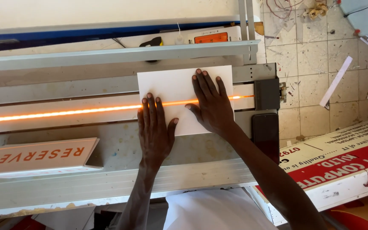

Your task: Using a strip heater to soften a plastic sheet and then bending it to form a sign.

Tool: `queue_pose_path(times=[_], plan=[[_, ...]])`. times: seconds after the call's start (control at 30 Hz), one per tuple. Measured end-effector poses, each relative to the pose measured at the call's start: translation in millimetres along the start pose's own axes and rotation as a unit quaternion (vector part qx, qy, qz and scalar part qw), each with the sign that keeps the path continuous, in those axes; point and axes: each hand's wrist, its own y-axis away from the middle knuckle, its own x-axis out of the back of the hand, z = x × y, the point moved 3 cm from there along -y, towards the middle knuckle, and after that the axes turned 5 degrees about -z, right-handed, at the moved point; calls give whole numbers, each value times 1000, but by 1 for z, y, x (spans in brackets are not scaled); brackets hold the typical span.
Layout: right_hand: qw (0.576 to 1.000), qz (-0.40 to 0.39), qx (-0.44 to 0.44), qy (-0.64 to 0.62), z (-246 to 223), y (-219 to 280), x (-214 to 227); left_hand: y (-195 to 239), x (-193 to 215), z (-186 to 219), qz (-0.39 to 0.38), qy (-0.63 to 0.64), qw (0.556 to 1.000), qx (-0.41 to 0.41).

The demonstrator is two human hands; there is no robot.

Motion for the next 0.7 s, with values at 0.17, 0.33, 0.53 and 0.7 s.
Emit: queue_pose_path(times=[0.17,0.33,0.53,0.7], plan=[[1000,2,6,-3,-1,0,0,7,2,-1,3,24,999,27],[1000,4,12,-8,-1,-1,2,8,9,0,17,53,998,39],[999,-15,12,-31,0,1,1,10,6,-3,29,72,997,29],[999,-24,13,-24,0,0,0,8,4,-1,29,70,997,23]])
